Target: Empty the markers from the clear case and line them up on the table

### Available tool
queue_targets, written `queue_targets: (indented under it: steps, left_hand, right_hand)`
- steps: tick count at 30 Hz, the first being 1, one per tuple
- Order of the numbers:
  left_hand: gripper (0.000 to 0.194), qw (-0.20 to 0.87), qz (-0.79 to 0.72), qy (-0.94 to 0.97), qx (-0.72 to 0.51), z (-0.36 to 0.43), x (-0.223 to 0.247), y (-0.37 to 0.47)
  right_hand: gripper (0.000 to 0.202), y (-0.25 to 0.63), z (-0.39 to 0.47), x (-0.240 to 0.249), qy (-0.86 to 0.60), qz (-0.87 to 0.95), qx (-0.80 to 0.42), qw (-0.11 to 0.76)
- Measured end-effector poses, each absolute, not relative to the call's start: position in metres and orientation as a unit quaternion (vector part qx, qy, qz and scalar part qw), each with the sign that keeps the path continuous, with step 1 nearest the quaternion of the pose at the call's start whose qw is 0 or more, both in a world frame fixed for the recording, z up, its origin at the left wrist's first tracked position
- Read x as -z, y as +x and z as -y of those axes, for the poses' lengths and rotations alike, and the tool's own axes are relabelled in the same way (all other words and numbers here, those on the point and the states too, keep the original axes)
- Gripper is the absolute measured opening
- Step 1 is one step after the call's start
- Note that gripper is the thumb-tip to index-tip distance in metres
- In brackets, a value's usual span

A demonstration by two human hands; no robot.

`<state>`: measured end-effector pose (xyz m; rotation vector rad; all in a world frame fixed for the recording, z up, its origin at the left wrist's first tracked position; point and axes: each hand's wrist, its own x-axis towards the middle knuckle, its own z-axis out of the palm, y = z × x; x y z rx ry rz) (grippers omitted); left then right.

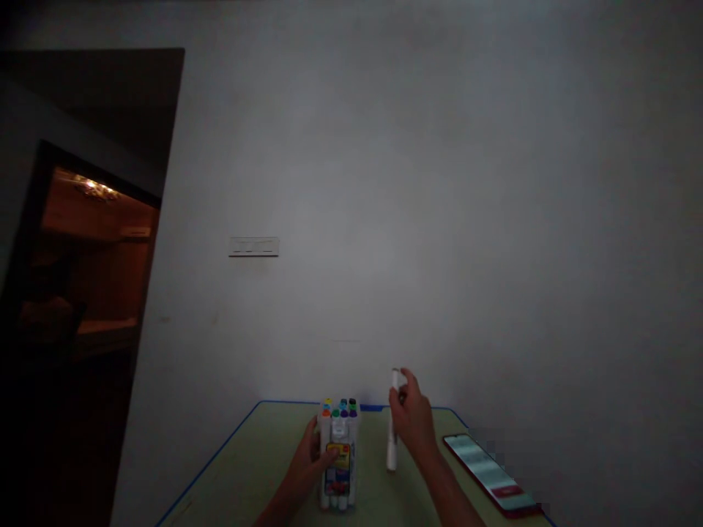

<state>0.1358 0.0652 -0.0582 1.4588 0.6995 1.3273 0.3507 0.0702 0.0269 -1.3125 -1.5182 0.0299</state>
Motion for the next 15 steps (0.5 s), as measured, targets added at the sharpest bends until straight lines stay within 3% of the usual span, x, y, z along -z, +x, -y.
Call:
queue_targets:
  steps: [2,4,11,15]
  left_hand:
    - [0.077,0.49,-0.287,0.616,-0.546,-0.064,0.056,0.136]
    - [0.074,0.485,-0.293,0.618,-0.546,-0.062,0.054,0.136]
    - [0.091,0.471,-0.329,0.611,-0.544,-0.059,0.053,0.134]
    - [0.096,0.47,-0.331,0.61,-0.545,-0.06,0.055,0.134]
  right_hand:
    - [0.054,0.343,-0.065,-0.061,-0.459,0.616,-0.025,0.639]
    - [0.057,0.327,-0.063,-0.085,-0.383,0.629,-0.062,0.674]
    - [0.049,0.282,-0.08,-0.097,-0.363,0.72,-0.127,0.578]
    - [0.047,0.284,-0.079,-0.099,-0.352,0.73,-0.151,0.565]
